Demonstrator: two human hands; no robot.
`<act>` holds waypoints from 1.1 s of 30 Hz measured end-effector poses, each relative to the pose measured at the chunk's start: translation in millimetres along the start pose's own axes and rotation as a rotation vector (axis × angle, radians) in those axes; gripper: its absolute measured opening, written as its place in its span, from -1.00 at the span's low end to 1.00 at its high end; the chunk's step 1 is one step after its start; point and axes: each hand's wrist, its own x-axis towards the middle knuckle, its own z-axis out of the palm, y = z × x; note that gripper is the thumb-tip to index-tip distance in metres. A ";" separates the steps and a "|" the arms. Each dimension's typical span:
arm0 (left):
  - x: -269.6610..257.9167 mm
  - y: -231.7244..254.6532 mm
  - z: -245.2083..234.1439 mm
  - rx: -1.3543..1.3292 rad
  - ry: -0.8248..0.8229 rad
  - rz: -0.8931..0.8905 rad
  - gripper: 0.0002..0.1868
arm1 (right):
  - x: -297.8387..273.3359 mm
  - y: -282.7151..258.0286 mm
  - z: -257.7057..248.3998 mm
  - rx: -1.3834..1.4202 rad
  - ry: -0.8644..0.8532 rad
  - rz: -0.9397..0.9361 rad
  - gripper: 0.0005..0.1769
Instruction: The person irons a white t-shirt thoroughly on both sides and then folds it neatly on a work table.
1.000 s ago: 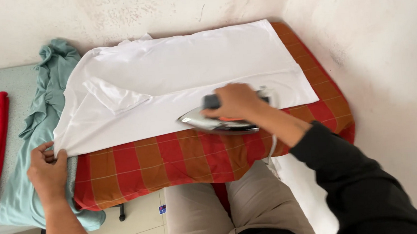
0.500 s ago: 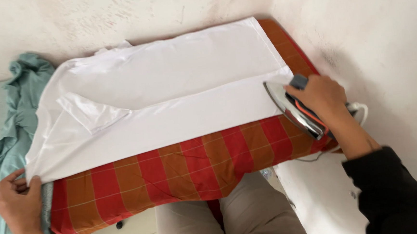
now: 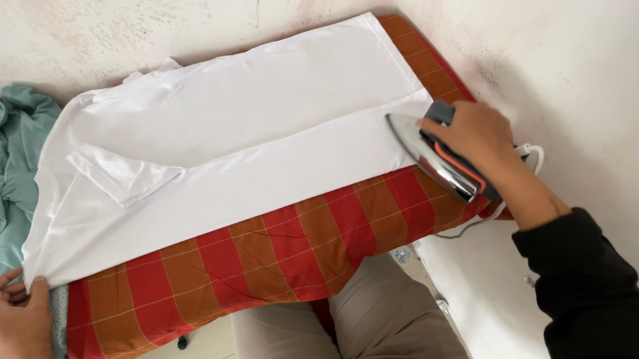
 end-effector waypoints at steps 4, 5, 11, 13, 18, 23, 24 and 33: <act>1.7 3.5 -0.2 -0.014 0.004 -0.023 -0.65 | 33.5 30.3 -12.4 0.280 0.179 0.081 -0.29; -0.1 2.7 1.1 -0.019 0.007 -0.024 -0.65 | 40.9 39.5 -13.0 0.402 0.286 0.077 -0.36; 0.3 -7.6 7.0 -0.011 0.005 -0.033 -0.64 | 56.5 57.0 12.2 0.910 0.873 -0.194 -0.75; -1.2 -0.9 4.7 -0.001 0.006 -0.037 -0.64 | 51.8 53.0 27.0 1.041 0.921 -0.146 -0.75; 0.6 13.7 -1.5 -0.009 -0.006 -0.059 -0.65 | 66.3 72.2 87.5 1.325 1.090 -0.130 -0.70; -0.2 13.5 -1.8 -0.002 0.003 -0.028 -0.65 | 56.7 86.1 100.6 1.219 1.110 -0.239 -0.59; 0.8 11.0 -0.2 -0.002 0.004 -0.031 -0.65 | 41.1 80.4 97.5 1.218 1.108 -0.243 -0.59; 3.8 3.7 -0.4 -0.020 0.021 -0.013 -0.67 | 2.4 55.1 123.4 0.213 0.737 -0.303 -0.61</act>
